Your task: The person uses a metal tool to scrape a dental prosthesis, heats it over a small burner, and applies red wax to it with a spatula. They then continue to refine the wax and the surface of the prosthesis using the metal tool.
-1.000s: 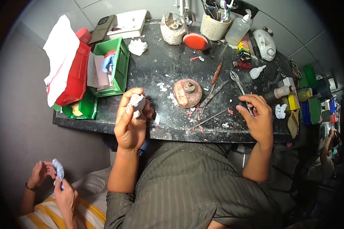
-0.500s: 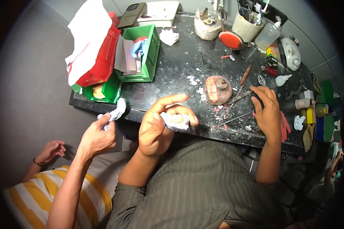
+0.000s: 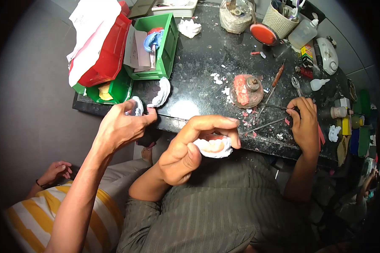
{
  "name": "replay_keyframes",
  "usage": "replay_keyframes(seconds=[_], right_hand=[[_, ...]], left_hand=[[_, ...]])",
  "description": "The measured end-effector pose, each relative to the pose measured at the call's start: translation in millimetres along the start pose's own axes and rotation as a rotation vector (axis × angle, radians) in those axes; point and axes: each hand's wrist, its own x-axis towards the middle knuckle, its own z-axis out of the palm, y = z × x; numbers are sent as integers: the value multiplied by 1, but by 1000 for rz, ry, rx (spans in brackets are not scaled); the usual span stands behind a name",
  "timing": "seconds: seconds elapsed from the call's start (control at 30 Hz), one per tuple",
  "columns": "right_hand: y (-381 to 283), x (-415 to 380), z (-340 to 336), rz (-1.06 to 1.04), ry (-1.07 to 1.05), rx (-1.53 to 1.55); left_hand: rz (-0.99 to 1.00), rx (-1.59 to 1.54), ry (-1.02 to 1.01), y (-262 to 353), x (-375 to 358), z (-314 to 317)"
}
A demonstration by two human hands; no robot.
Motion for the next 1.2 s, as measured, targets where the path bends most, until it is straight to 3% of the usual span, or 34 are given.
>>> replay_keyframes(seconds=[0.1, 0.17, 0.23, 0.27, 0.3, 0.37, 0.47, 0.6, 0.73, 0.87, 1.03, 1.2], right_hand=[[-2, -5, -6, -4, 80, 55], [11, -13, -6, -28, 102, 60], [24, -24, 0, 172, 357, 667], [27, -26, -1, 153, 454, 774], [33, -31, -6, 237, 479, 924], [20, -26, -19, 152, 427, 1279], [6, -29, -23, 67, 371, 1394], [-30, -24, -28, -46, 403, 1395], [-53, -24, -25, -155, 407, 1282], [-77, -28, -28, -95, 317, 1237], [-72, -29, -16, -516, 171, 1317], [-81, -24, -35, -552, 52, 1096]], left_hand=[[20, -10, -36, -5, 3, -3], [238, 335, -155, -8, 7, -10], [319, 431, -221, -11, 9, -17], [349, 496, -214, -11, 9, -16], [380, 561, -208, -10, 9, -14], [387, 575, -208, -8, 11, -11], [397, 644, -229, -3, 14, -8], [575, 519, -136, -17, 18, 0], [569, 540, -160, -15, 19, -1], [536, 555, -131, -13, 19, 2], [527, 525, -135, -15, 17, 0], [516, 422, -167, -19, 19, 1]])
